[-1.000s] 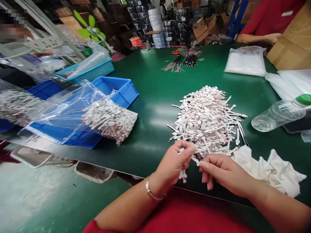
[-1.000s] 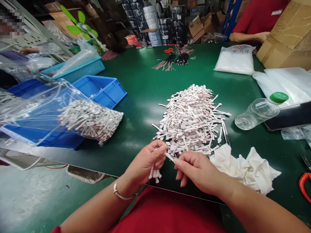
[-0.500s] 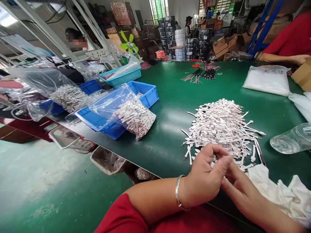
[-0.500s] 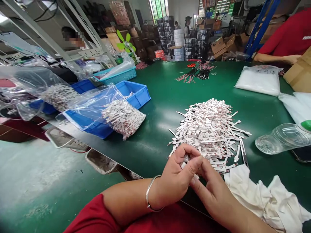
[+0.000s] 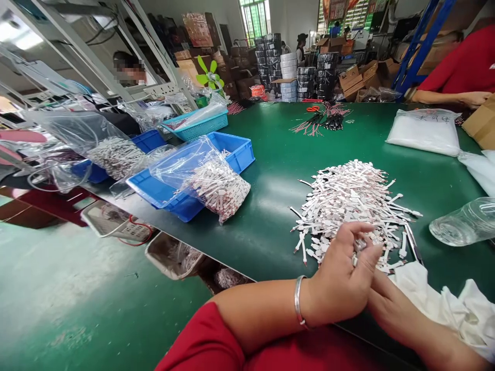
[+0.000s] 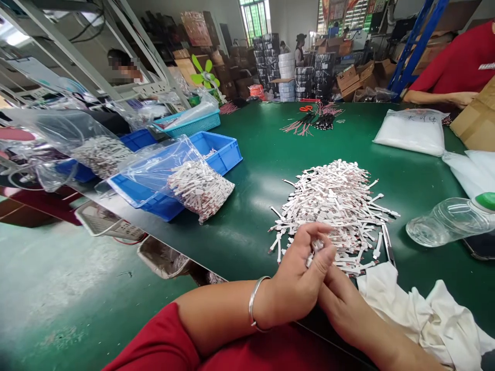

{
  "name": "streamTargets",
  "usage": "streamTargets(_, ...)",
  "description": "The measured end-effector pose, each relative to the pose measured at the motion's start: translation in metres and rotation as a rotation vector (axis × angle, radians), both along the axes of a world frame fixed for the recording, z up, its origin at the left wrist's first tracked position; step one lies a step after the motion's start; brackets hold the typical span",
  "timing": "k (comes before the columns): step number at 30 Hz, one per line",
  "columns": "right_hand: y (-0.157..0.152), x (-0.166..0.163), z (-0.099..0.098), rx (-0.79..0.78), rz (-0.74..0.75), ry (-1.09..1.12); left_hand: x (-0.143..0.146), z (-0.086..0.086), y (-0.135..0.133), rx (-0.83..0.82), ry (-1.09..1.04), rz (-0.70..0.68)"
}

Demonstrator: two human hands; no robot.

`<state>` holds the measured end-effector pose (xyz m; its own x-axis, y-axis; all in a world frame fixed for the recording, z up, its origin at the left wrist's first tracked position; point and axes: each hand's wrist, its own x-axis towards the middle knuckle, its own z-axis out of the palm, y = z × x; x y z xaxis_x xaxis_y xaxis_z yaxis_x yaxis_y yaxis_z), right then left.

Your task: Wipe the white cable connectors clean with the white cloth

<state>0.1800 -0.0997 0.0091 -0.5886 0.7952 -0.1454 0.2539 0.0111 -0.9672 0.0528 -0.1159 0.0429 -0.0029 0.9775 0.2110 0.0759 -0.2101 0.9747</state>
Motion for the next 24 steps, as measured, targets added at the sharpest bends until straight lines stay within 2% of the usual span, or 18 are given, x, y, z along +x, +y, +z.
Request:
streamTargets(5, 0.001, -0.002, -0.007, 0.061, 0.044, -0.028, 0.002, 0.003, 0.004, -0.245, -0.282, -0.122)
streamTargets(10, -0.001, 0.001, -0.007, 0.241, 0.05, -0.057, -0.006, -0.001, 0.003, -0.379, -0.326, -0.199)
streamTargets(13, -0.002, 0.0, -0.002, 0.312, 0.065, -0.038, -0.01, -0.006, -0.002, -0.361, -0.271, -0.292)
streamTargets(16, -0.004, -0.002, 0.001, 0.28, 0.114, -0.074, -0.016, -0.009, -0.008, -0.249, -0.168, -0.317)
streamTargets(18, -0.006, -0.002, 0.001, 0.207, 0.112, -0.11, -0.03, -0.004, -0.007, -0.165, -0.097, -0.23)
streamTargets(20, -0.008, 0.0, -0.001, 0.133, 0.11, -0.141, -0.061, 0.01, 0.0, -0.06, 0.032, -0.07)
streamTargets(21, -0.009, 0.001, -0.002, 0.114, 0.117, -0.148, -0.082, 0.021, 0.005, -0.004, 0.142, 0.014)
streamTargets(24, -0.009, 0.003, -0.002, 0.129, 0.161, -0.15, -0.165, 0.069, 0.027, 0.079, 0.529, 0.427)
